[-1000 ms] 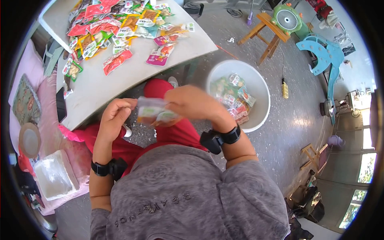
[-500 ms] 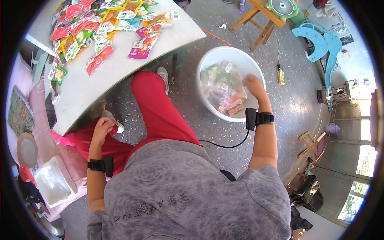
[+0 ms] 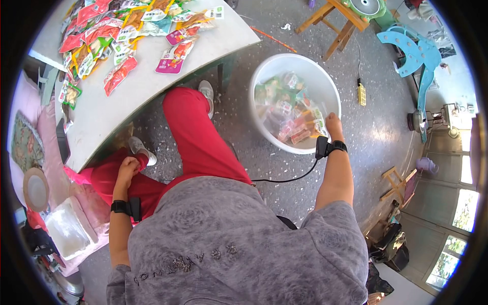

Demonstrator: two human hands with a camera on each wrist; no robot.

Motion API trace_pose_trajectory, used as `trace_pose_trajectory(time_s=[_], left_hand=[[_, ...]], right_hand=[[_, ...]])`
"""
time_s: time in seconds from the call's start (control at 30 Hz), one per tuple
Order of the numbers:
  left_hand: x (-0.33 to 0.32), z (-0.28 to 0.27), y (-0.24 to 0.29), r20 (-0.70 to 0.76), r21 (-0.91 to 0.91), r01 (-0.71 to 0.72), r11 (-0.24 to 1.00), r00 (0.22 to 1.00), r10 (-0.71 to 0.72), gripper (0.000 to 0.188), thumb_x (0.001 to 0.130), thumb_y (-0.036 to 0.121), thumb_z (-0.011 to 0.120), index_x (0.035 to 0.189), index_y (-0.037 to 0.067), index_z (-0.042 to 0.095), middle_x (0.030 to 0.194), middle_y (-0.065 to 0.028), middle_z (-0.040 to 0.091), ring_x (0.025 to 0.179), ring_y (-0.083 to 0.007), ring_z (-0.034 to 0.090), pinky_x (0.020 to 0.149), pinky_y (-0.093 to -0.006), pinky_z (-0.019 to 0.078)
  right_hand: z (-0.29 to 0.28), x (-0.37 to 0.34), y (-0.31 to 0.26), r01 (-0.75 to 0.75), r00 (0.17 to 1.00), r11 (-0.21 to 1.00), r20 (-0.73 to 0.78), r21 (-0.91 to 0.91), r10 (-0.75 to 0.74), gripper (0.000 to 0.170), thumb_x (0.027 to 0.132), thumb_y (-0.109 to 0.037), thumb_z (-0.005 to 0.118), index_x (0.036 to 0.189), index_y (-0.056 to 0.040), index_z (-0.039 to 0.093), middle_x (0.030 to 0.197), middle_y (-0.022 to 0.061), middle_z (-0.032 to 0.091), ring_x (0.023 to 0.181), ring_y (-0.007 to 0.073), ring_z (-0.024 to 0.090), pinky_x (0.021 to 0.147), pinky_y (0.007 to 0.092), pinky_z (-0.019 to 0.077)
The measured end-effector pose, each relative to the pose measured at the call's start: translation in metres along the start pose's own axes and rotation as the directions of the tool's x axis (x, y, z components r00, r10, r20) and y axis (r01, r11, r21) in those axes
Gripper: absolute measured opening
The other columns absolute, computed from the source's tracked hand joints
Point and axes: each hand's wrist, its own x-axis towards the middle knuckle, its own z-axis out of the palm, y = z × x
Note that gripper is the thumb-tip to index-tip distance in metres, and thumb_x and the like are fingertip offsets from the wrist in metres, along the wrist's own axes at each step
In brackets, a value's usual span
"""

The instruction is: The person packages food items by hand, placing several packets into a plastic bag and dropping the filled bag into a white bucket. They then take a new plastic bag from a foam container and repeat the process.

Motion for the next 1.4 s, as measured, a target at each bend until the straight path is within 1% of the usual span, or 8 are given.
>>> trace_pose_trajectory(time_s=[0.2, 0.33, 0.43, 0.57, 0.63, 1.0, 1.13, 1.4], left_hand=[[0.001, 0.001, -0.001, -0.009, 0.012, -0.006, 1.000, 1.000, 0.006, 0.008, 0.075, 0.017, 0.047, 0.080, 0.011, 0.047, 0.075, -0.0001, 0.051, 0.071, -0.0100, 0.050, 0.062, -0.0225, 0.0388], [-0.002, 0.003, 0.005, -0.012, -0.014, -0.019, 1.000, 1.000, 0.018, 0.009, 0.075, 0.017, 0.048, 0.080, 0.010, 0.048, 0.073, -0.0001, 0.051, 0.068, -0.0094, 0.049, 0.059, -0.0216, 0.0386], [-0.006, 0.005, 0.006, -0.015, -0.036, -0.040, 0.999, 0.999, 0.040, 0.009, 0.074, 0.016, 0.049, 0.080, 0.009, 0.049, 0.071, -0.0004, 0.050, 0.066, -0.0085, 0.048, 0.057, -0.0206, 0.0384], [-0.005, 0.003, 0.000, -0.037, -0.086, -0.139, 0.987, 0.990, 0.136, 0.010, 0.074, 0.013, 0.049, 0.079, 0.005, 0.050, 0.067, -0.0011, 0.049, 0.060, -0.0089, 0.045, 0.052, -0.0205, 0.0376], [0.002, 0.000, -0.010, -0.009, -0.105, -0.204, 0.973, 0.979, 0.204, 0.009, 0.072, 0.011, 0.050, 0.074, 0.003, 0.053, 0.066, -0.0019, 0.050, 0.060, -0.0087, 0.045, 0.052, -0.0211, 0.0370], [-0.035, -0.038, -0.004, -0.392, 0.013, -0.488, 0.873, 0.800, 0.453, 0.008, 0.074, 0.009, 0.050, 0.078, 0.003, 0.053, 0.070, -0.0053, 0.051, 0.069, -0.0114, 0.049, 0.061, -0.0240, 0.0398], [-0.079, -0.078, 0.004, -0.605, 0.401, -0.569, 0.718, 0.424, 0.674, 0.008, 0.074, 0.008, 0.049, 0.079, 0.002, 0.052, 0.072, -0.0052, 0.051, 0.069, -0.0120, 0.049, 0.062, -0.0252, 0.0402], [-0.153, -0.203, -0.059, -0.764, 0.580, 0.103, 0.808, -0.277, 0.583, 0.023, 0.067, 0.010, 0.054, 0.089, 0.002, 0.050, 0.086, -0.0152, 0.052, 0.083, -0.0318, 0.047, 0.074, -0.0373, 0.0382]], right_hand=[[0.068, -0.059, -0.003, 0.036, 0.946, 0.983, 0.323, -0.182, 0.025, 0.023, 0.075, -0.018, 0.039, 0.088, -0.0046, 0.053, 0.085, 0.0183, 0.056, 0.083, 0.0337, 0.053, 0.070, 0.0404, 0.0428], [0.122, -0.086, -0.034, 0.432, 0.759, 0.902, 0.539, 0.004, -0.365, 0.020, 0.070, -0.014, 0.043, 0.078, -0.0024, 0.058, 0.082, 0.0188, 0.056, 0.080, 0.0337, 0.053, 0.070, 0.0383, 0.0424], [0.075, -0.102, -0.110, 0.307, 0.779, 0.943, 0.536, 0.128, -0.326, 0.021, 0.069, -0.019, 0.045, 0.070, -0.0008, 0.056, 0.079, 0.0171, 0.056, 0.075, 0.0329, 0.053, 0.067, 0.0374, 0.0416], [0.094, -0.058, -0.148, 0.729, 0.547, 0.648, 0.381, 0.220, -0.745, 0.019, 0.068, -0.021, 0.050, 0.070, -0.0034, 0.056, 0.075, 0.0138, 0.055, 0.073, 0.0315, 0.051, 0.066, 0.0361, 0.0413], [0.015, -0.075, -0.217, 0.421, 0.736, 0.784, 0.333, 0.457, -0.589, 0.017, 0.071, -0.018, 0.053, 0.074, -0.0010, 0.054, 0.074, 0.0116, 0.055, 0.070, 0.0240, 0.053, 0.063, 0.0306, 0.0413], [-0.016, -0.152, -0.426, 0.728, 0.423, 0.132, -0.289, 0.673, -0.859, 0.015, 0.072, -0.004, 0.051, 0.086, 0.0030, 0.051, 0.086, 0.0135, 0.054, 0.084, 0.0227, 0.051, 0.072, 0.0284, 0.0403], [0.007, -0.172, -0.447, 0.904, 0.188, 0.027, -0.340, 0.426, -0.921, 0.019, 0.068, -0.005, 0.054, 0.086, 0.0005, 0.050, 0.093, 0.0157, 0.052, 0.092, 0.0317, 0.048, 0.079, 0.0382, 0.0362], [0.018, -0.176, -0.453, 0.949, 0.144, 0.017, -0.384, 0.314, -0.912, 0.018, 0.064, -0.004, 0.053, 0.082, -0.0004, 0.051, 0.087, 0.0153, 0.054, 0.088, 0.0322, 0.049, 0.075, 0.0400, 0.0363]])
